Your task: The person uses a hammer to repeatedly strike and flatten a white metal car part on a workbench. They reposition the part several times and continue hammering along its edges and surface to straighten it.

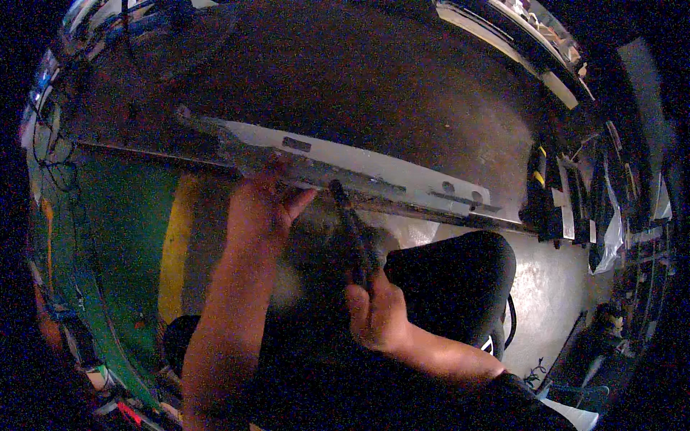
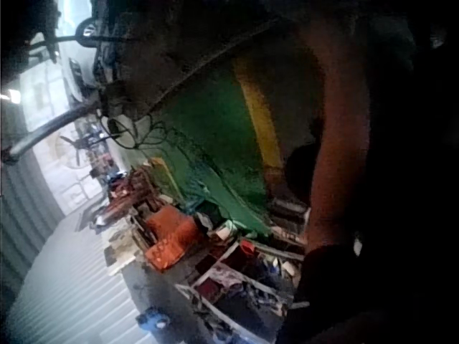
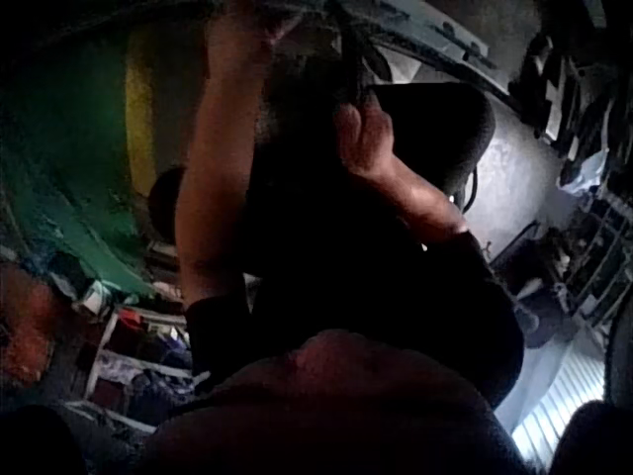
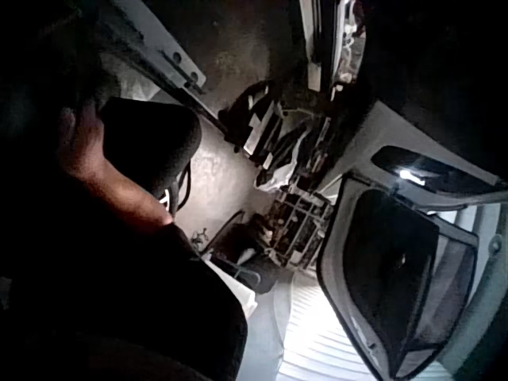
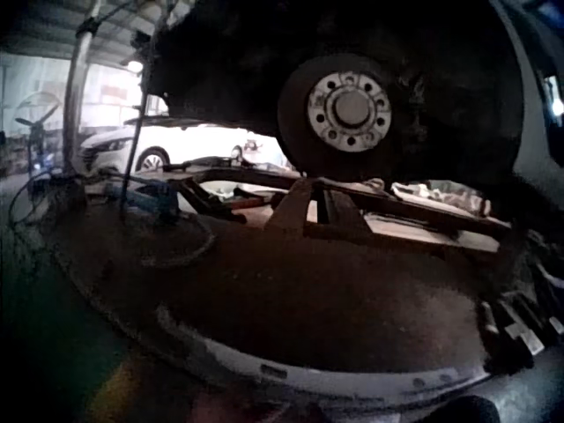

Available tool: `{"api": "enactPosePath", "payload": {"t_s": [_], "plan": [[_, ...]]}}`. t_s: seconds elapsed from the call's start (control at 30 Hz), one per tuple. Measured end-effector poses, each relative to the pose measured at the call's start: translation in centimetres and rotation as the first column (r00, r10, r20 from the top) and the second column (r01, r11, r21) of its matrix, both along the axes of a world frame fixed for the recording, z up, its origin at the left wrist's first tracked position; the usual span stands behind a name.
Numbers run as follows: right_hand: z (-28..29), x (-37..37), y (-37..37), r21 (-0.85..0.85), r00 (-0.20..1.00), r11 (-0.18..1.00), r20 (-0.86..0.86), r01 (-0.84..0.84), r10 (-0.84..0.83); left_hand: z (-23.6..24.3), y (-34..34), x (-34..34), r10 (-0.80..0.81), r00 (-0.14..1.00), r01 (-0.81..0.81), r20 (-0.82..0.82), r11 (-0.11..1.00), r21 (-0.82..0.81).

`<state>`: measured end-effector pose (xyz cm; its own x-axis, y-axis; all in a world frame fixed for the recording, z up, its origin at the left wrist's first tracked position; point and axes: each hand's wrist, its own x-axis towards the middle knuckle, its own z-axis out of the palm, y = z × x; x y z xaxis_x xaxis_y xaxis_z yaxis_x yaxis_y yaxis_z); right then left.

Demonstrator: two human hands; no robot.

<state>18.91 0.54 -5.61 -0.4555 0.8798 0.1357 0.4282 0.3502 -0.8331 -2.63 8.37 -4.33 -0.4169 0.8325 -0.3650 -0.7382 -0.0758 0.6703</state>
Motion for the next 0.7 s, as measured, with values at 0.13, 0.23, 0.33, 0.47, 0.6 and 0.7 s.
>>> {"api": "enactPosePath", "payload": {"t_s": [0.13, 0.23, 0.33, 0.47, 0.6, 0.7], "plan": [[-0.7, -2.7, 1.6, -0.008, 0.997, 0.998, -0.036, 0.066, -0.067, -0.4, -0.1, -0.3, -0.016, 1.0, 0.016, 0.004, 1.0, -0.007], [-2.5, -3.2, 2.2, 0.021, 0.992, 0.992, -0.027, 0.126, -0.126, 0.9, -0.2, 0.1, -0.008, 0.997, 0.009, 0.081, 1.0, -0.011], [-2.2, -3.5, 2.2, 0.015, 0.99, 0.99, -0.03, 0.139, -0.139, 0.5, -0.3, 0.1, 0.012, 0.997, -0.011, 0.082, 1.0, -0.014], [-2.5, -2.5, 2.1, 0.567, 0.992, 0.82, 0.125, -0.084, 0.016, 0.4, -0.3, -0.1, 0.028, 0.994, -0.026, 0.104, 1.0, -0.017], [-4.9, -3.7, 2.7, 0.046, 0.988, 0.992, 0.099, 0.118, -0.122, 0.8, 0.0, 0.2, 0.021, 0.995, -0.016, 0.097, 0.999, -0.051], [-2.8, -4.3, 3.1, 0.009, 0.995, 0.995, -0.035, 0.098, -0.098, 0.8, 0.0, 0.1, 0.015, 0.994, -0.01, 0.104, 0.999, -0.041]]}}
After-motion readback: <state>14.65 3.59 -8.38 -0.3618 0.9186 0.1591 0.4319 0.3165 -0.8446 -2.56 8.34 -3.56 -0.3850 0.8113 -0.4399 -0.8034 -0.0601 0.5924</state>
